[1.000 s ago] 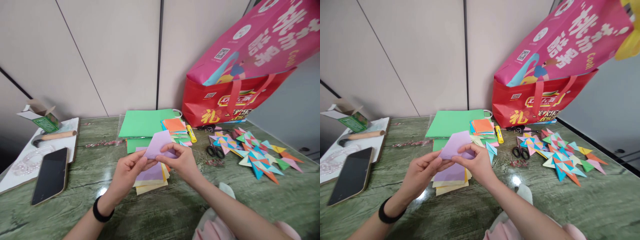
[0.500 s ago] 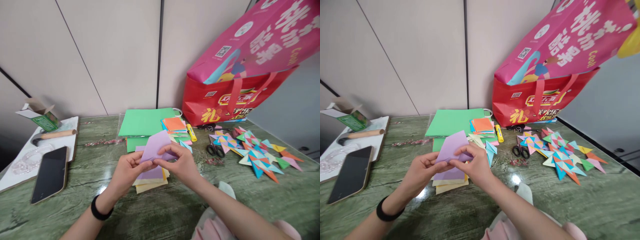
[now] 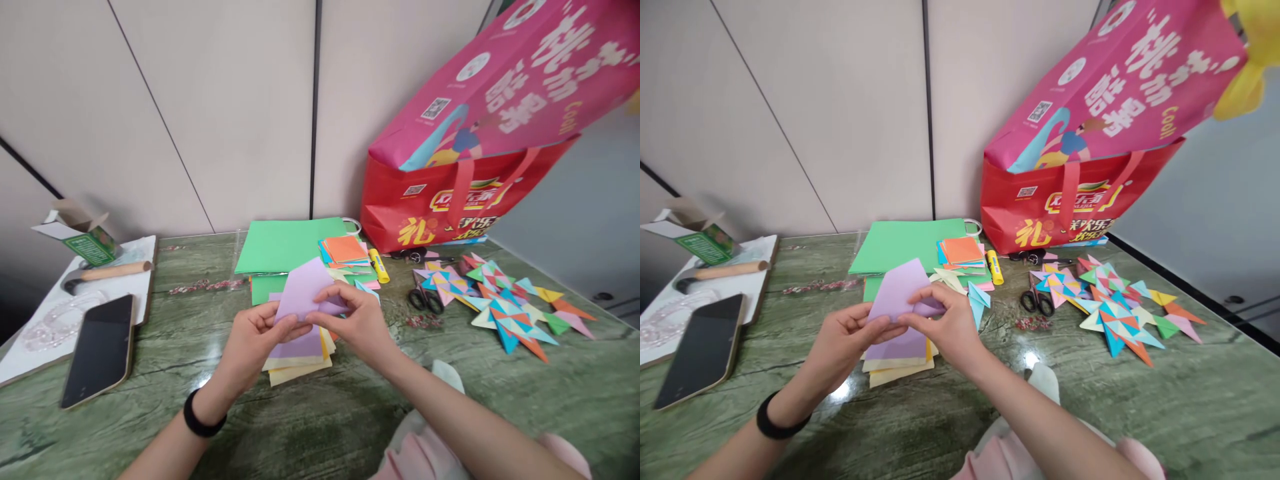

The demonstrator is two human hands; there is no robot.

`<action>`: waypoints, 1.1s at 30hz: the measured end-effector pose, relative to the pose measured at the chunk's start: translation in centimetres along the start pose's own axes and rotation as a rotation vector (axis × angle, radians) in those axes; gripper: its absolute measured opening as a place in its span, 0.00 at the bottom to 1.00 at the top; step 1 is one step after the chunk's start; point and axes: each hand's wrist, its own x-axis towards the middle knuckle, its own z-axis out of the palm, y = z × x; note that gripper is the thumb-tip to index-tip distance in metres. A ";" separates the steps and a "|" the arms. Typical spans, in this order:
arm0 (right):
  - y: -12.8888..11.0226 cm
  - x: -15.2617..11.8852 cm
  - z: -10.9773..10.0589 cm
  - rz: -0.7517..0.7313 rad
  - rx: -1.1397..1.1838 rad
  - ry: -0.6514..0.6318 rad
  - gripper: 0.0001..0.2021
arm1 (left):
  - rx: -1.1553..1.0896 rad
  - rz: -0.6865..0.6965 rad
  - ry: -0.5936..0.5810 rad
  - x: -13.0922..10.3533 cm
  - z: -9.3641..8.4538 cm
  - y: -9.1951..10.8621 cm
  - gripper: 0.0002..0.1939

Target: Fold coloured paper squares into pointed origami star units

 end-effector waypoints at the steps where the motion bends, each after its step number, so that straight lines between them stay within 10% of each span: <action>1: 0.0 0.0 0.0 -0.004 -0.001 0.004 0.09 | 0.002 0.000 0.000 0.0 0.0 0.0 0.09; 13: 0.0 -0.1 0.1 -0.012 0.017 0.017 0.09 | -0.021 0.020 0.059 0.0 0.4 -0.2 0.09; 25: -0.5 -0.7 0.9 0.093 0.022 0.075 0.34 | 0.107 0.093 0.067 -0.2 0.3 -0.5 0.03; 33: 0.2 0.2 0.4 0.276 0.354 -0.057 0.31 | 0.061 0.072 0.084 0.2 -0.1 -0.5 0.09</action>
